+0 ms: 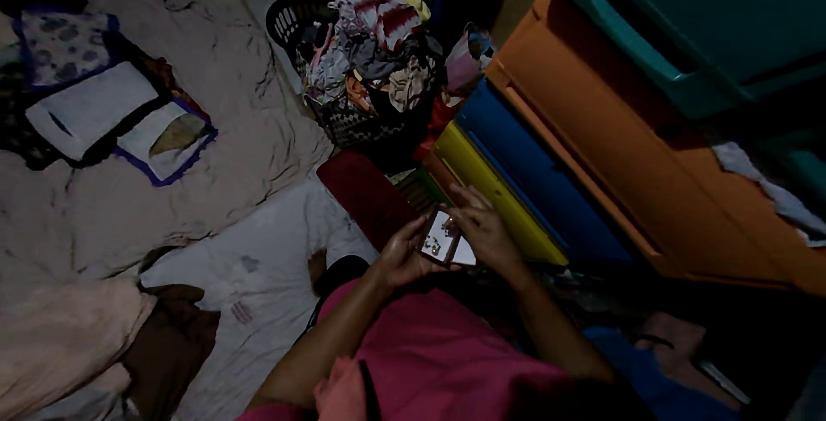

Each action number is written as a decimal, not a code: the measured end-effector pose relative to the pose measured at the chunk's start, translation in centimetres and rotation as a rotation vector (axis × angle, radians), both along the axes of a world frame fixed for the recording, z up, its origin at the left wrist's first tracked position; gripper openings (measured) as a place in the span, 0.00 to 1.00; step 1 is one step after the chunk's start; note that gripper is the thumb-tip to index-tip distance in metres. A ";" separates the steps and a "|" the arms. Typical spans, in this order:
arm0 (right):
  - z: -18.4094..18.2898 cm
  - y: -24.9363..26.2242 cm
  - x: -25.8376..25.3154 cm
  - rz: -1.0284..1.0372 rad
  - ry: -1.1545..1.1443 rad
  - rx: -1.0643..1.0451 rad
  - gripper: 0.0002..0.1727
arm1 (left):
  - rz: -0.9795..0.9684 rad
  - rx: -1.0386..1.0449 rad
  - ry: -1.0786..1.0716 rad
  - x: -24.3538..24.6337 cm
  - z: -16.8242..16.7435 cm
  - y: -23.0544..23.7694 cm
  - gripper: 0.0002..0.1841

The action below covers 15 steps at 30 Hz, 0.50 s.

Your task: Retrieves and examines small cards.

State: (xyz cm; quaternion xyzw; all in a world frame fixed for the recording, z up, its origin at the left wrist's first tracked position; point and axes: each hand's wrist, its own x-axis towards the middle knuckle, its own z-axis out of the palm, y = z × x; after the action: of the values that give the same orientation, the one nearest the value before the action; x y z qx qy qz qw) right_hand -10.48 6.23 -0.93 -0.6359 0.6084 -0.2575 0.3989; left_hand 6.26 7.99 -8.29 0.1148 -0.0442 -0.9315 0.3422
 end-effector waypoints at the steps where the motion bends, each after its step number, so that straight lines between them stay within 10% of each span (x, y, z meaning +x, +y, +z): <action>1: 0.1 0.0 0.0 -0.004 0.007 0.008 0.18 | -0.002 -0.001 0.001 0.0 0.0 0.0 0.30; 15: 0.0 1.4 -0.6 0.162 0.249 -0.208 0.12 | 0.004 -0.002 -0.063 -0.1 0.7 0.3 0.28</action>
State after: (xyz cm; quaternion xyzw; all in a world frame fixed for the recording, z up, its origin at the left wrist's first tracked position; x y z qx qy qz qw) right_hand -11.04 7.61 -0.94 -0.7476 0.5700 -0.2052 0.2721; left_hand 6.12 8.29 -7.58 0.1440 -0.0556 -0.9267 0.3426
